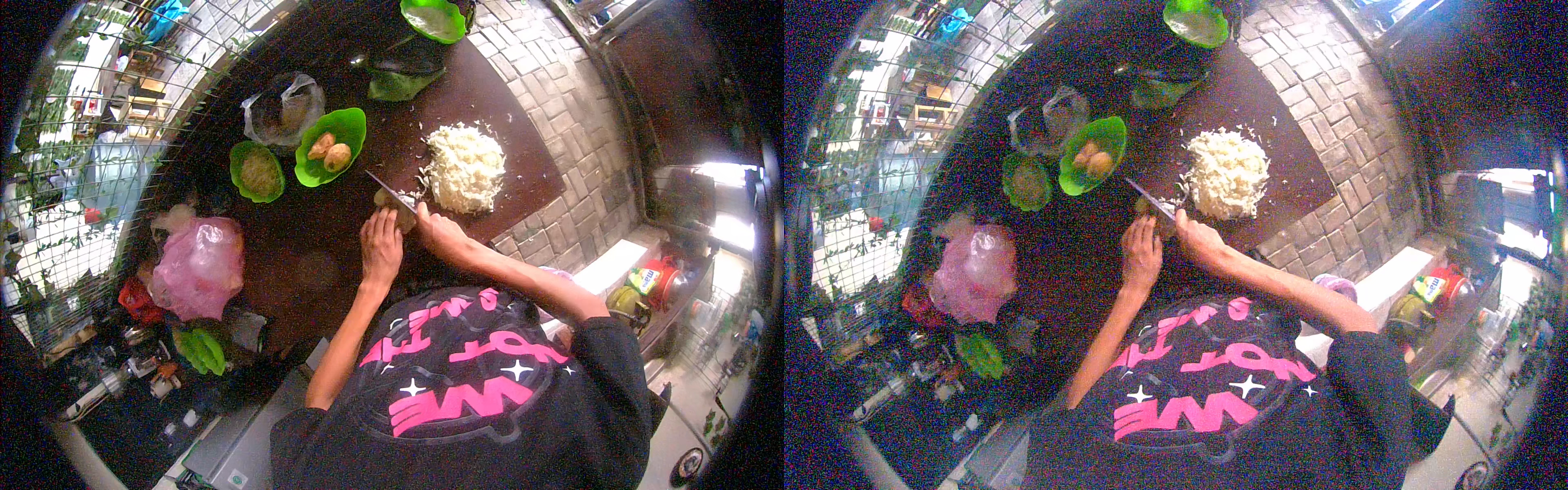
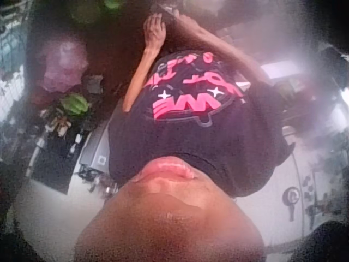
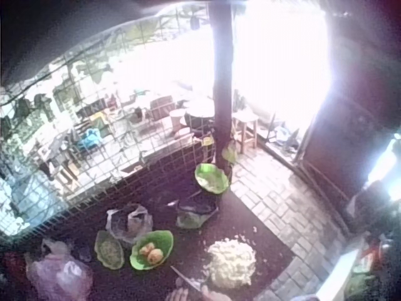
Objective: The person chops a cabbage on a cutting board using a knife.
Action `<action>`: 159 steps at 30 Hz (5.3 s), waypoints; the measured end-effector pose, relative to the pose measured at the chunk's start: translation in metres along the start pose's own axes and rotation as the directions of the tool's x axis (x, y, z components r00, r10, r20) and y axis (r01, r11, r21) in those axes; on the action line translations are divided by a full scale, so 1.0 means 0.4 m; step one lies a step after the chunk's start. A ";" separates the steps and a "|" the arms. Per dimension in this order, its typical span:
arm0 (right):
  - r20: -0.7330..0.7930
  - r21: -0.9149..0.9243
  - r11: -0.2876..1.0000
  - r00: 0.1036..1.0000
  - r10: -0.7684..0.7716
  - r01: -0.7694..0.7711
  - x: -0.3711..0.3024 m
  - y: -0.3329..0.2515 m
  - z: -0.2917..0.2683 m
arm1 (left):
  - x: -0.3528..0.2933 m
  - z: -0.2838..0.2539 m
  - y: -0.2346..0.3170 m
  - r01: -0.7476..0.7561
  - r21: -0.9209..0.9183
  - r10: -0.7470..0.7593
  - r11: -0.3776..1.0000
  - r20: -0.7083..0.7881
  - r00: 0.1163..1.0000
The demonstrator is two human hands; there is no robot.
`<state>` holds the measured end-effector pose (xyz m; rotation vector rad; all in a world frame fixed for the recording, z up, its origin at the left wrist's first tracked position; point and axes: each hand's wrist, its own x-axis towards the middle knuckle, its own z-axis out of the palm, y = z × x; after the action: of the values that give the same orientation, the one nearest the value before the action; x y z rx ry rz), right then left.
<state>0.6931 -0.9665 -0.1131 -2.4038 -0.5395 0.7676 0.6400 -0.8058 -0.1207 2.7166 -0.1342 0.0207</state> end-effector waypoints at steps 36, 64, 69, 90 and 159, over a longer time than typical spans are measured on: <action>-0.058 -0.077 0.997 0.998 -0.009 0.005 0.021 0.010 0.020 | 0.012 0.004 0.011 0.009 -0.036 -0.012 0.999 -0.071 0.997; -0.036 -0.038 0.999 0.999 -0.001 0.000 0.003 -0.025 -0.010 | -0.007 0.002 -0.001 0.017 -0.006 -0.017 1.000 -0.048 0.999; -0.006 -0.017 1.000 1.000 -0.017 0.017 0.005 0.001 -0.012 | -0.005 0.001 0.006 0.020 -0.032 -0.022 0.999 -0.066 0.998; -0.035 -0.133 0.991 0.999 -0.016 0.011 0.004 -0.007 0.021 | -0.021 0.014 -0.008 0.030 0.042 -0.028 0.999 -0.050 0.998; 0.058 0.040 0.999 0.998 0.030 -0.032 -0.026 -0.014 -0.030 | -0.009 0.005 0.004 0.061 -0.085 -0.067 0.994 -0.078 0.995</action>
<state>0.6918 -0.9722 -0.0974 -2.3636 -0.5057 0.8555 0.6362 -0.8079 -0.1220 2.6309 -0.0235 0.1041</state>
